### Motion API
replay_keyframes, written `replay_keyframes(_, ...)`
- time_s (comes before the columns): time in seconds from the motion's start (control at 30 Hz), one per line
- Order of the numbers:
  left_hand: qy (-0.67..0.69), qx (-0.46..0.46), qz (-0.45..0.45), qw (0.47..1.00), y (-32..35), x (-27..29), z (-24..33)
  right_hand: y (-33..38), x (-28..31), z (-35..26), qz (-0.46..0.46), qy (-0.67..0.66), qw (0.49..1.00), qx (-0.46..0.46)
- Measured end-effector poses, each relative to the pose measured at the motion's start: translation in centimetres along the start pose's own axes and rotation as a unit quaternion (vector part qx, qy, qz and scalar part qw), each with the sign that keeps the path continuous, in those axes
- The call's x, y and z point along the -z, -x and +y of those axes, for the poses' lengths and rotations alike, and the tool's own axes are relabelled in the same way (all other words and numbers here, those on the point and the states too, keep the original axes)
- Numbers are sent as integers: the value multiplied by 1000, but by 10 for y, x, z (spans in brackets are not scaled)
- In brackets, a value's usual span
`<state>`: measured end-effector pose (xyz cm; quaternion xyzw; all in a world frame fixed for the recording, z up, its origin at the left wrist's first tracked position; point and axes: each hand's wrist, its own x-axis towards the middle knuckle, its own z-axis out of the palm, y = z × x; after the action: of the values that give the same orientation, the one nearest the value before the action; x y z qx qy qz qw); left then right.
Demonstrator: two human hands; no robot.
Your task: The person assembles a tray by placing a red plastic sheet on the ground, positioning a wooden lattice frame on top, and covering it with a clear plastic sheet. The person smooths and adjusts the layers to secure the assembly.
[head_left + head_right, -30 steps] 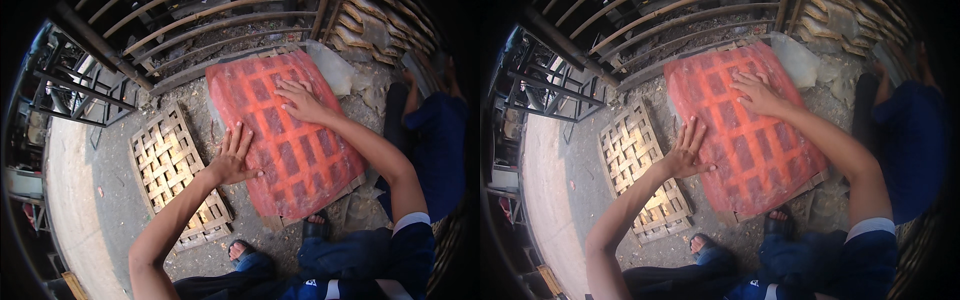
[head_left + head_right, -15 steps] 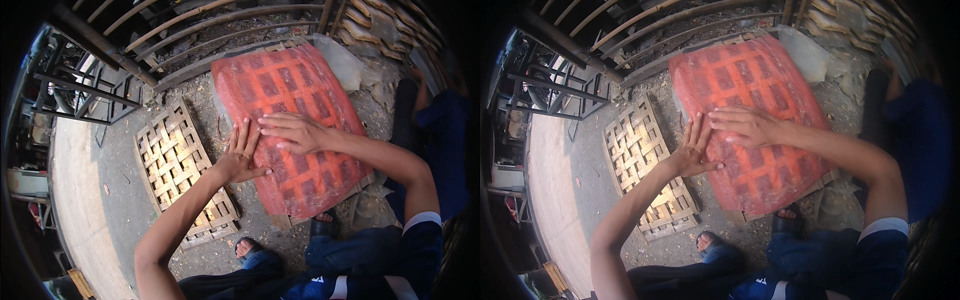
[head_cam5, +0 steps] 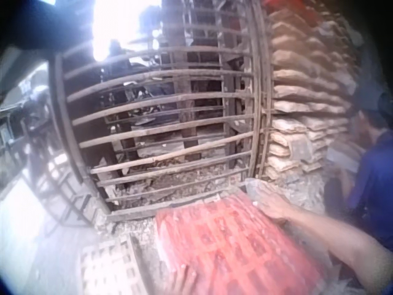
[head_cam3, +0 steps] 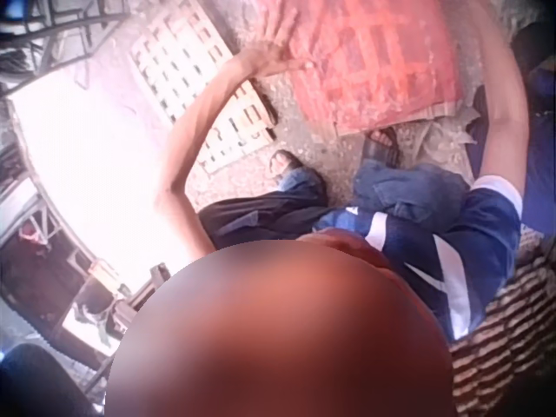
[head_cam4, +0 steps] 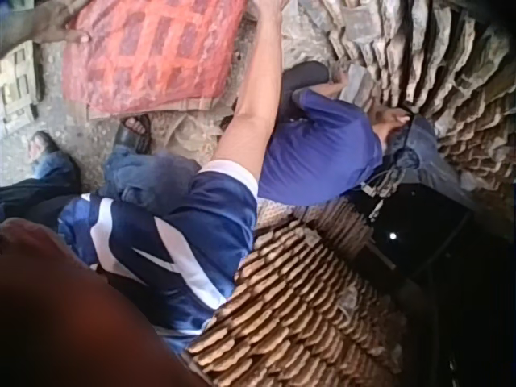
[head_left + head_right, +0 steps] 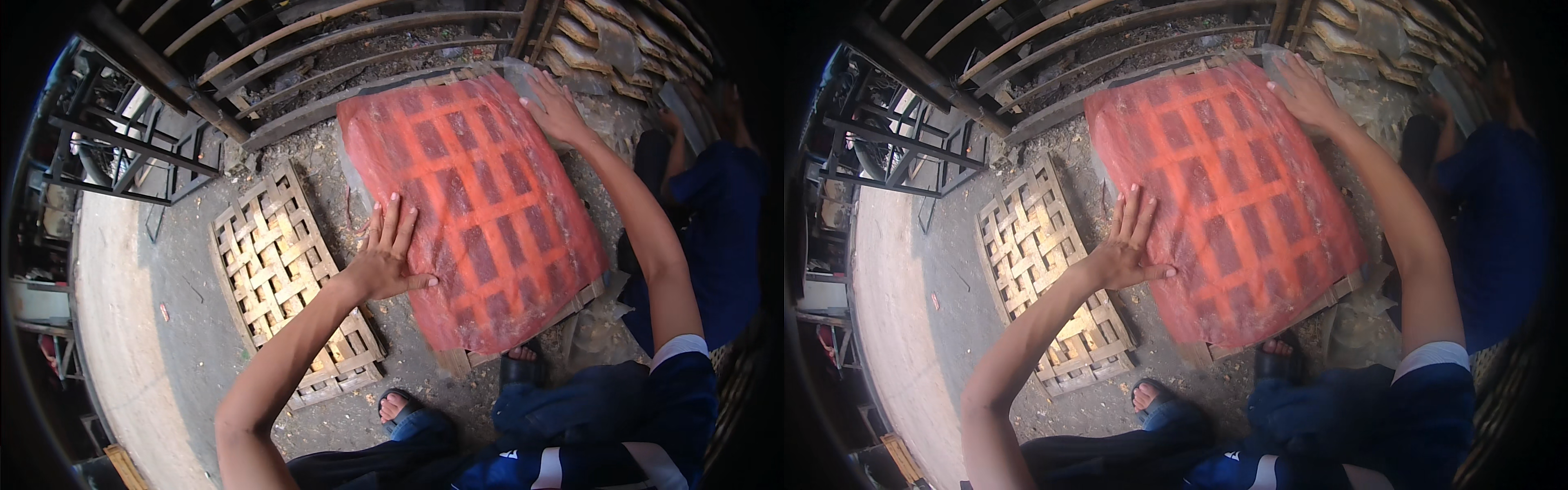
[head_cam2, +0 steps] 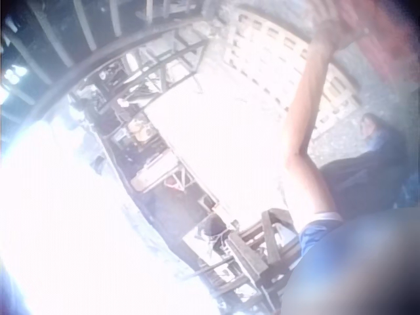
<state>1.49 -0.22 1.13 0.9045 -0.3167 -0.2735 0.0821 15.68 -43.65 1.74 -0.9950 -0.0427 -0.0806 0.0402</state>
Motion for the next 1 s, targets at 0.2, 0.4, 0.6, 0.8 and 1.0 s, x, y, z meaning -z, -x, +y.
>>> replay_keyframes(0.2, -10, 8, 19, 1000, 5, -9, -11, 87, -15, -132, -84, -102, 927, 352)
replay_keyframes(0.4, -28, 11, 17, 999, 5, -8, -9, 82, -25, -145, -147, -17, 884, 442)
replay_keyframes(0.6, -32, 7, -5, 999, -1, 0, 2, -7, 14, -27, -72, 48, 995, -55)
replay_keyframes(0.8, -48, 30, -11, 998, 2, -1, -3, 49, -5, -64, -68, -94, 987, 111)
replay_keyframes(1.0, -41, 22, -2, 999, -1, -1, 0, 50, -15, -95, -93, -66, 965, 235)
